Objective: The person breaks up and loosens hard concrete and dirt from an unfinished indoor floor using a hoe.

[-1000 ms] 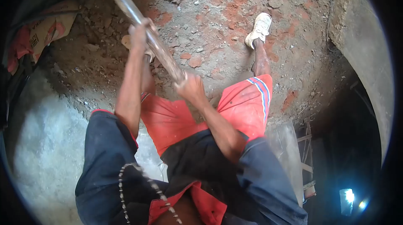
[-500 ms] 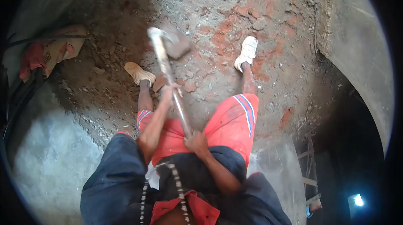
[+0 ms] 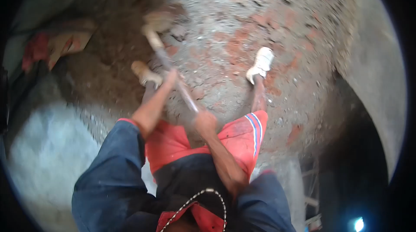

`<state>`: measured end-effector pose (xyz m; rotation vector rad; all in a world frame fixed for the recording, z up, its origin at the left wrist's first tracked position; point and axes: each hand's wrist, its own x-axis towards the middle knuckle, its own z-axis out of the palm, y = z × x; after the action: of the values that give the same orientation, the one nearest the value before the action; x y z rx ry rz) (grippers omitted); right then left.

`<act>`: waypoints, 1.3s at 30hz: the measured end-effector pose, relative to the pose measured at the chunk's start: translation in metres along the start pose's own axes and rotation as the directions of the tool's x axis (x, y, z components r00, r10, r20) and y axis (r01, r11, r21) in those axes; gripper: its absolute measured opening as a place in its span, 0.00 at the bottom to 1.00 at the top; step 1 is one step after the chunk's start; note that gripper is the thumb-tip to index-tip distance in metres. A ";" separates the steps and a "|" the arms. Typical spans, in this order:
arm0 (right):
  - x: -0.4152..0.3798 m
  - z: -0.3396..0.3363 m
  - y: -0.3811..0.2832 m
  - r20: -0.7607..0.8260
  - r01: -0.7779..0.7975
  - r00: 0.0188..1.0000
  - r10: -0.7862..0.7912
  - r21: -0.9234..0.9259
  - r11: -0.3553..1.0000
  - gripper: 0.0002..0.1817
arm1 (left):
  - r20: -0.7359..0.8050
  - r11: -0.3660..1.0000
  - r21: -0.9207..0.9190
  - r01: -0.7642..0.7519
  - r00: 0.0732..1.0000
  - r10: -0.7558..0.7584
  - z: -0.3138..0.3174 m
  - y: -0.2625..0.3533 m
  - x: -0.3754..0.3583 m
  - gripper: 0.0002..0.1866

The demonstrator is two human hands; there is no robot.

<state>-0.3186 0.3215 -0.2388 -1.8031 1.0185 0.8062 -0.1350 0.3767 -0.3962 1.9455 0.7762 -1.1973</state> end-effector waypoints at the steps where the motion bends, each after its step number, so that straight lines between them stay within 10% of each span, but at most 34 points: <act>1: -0.029 0.003 0.007 0.098 -0.022 0.995 0.023 -0.004 1.000 0.13 | -0.019 0.997 -0.013 0.072 0.997 -0.073 -0.004 -0.045 -0.010 0.17; 5: -0.106 -0.013 0.008 0.202 -0.330 0.920 0.336 -0.063 0.942 0.16 | 0.063 0.929 -0.143 0.341 0.940 -0.335 -0.009 -0.214 -0.010 0.13; 8: -0.140 -0.027 0.012 0.269 -0.320 0.912 0.310 -0.006 0.947 0.17 | 0.010 0.965 -0.196 0.172 0.985 -0.174 0.000 -0.134 -0.130 0.08; 14: -0.146 -0.060 0.015 0.158 -0.002 0.987 0.024 -0.138 0.990 0.16 | 0.139 0.788 -0.540 0.295 0.955 -0.262 -0.020 -0.135 -0.131 0.08; 18: -0.106 -0.043 0.005 0.091 0.214 0.976 -0.196 -0.272 0.938 0.17 | 0.146 0.653 -0.730 0.203 0.979 -0.141 -0.077 -0.024 -0.191 0.09; 25: 0.049 0.096 -0.168 -0.140 0.496 0.835 -0.532 -0.229 0.838 0.19 | -0.107 0.646 -0.711 -0.277 0.951 0.290 -0.257 0.087 -0.056 0.09; 32: 0.189 0.253 -0.261 -0.027 0.190 0.981 -0.195 -0.125 0.974 0.20 | 0.083 0.794 -0.600 -0.101 0.979 0.188 -0.347 0.075 0.204 0.09; 37: 0.168 0.268 -0.219 0.075 0.115 0.992 -0.100 -0.229 0.967 0.17 | 0.209 0.835 -0.532 0.142 0.977 -0.033 -0.329 -0.002 0.216 0.08; 39: 0.143 0.257 -0.201 0.178 0.070 0.984 -0.022 -0.268 0.961 0.18 | 0.032 0.863 -0.499 0.082 0.997 -0.076 -0.306 -0.021 0.190 0.08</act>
<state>-0.1042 0.5658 -0.3837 -1.9399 0.7780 1.0984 0.0704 0.6616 -0.4789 1.4850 1.0517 -0.9310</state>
